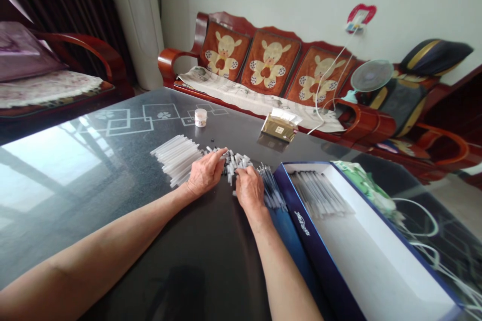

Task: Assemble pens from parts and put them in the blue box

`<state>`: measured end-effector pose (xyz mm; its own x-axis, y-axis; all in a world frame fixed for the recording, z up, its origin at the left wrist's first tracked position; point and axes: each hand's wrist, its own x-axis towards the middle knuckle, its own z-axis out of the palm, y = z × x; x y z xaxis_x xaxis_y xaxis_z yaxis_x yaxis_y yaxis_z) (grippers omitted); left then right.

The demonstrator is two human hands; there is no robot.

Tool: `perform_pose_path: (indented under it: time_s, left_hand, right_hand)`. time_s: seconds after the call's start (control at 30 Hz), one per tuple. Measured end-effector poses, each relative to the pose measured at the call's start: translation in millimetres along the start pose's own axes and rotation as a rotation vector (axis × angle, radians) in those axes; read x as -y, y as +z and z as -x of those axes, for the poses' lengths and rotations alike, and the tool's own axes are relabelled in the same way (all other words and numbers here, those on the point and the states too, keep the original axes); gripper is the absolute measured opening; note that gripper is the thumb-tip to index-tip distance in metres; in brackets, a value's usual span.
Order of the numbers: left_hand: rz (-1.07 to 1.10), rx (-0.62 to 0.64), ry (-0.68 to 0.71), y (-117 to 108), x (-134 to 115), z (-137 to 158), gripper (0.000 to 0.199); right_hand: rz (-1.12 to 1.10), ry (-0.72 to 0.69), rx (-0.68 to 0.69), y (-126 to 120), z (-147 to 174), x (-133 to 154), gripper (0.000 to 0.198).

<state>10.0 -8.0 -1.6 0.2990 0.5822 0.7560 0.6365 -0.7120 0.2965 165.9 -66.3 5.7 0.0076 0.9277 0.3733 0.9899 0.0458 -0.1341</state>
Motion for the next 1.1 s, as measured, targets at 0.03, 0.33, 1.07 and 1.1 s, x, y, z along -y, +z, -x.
perform_pose_path:
  time_s: [0.03, 0.33, 1.07, 1.1]
  left_hand:
    - [0.002, 0.001, 0.009, 0.2, 0.0, 0.4, 0.032]
    - [0.005, 0.059, 0.011, 1.6, -3.0, 1.8, 0.031]
    - [0.037, 0.24, 0.099, -1.7, -8.9, 3.2, 0.028]
    - [0.032, 0.244, 0.114, -1.8, -9.1, 3.1, 0.028]
  right_hand:
    - [0.043, -0.003, 0.024, 0.1, -5.6, 2.1, 0.027]
    - [0.096, -0.018, 0.074, -5.0, -1.5, 0.6, 0.025]
    - [-0.735, 0.269, -0.218, -4.2, 7.0, -0.4, 0.022]
    - [-0.855, 0.338, -0.206, -3.8, 8.0, -0.2, 0.024]
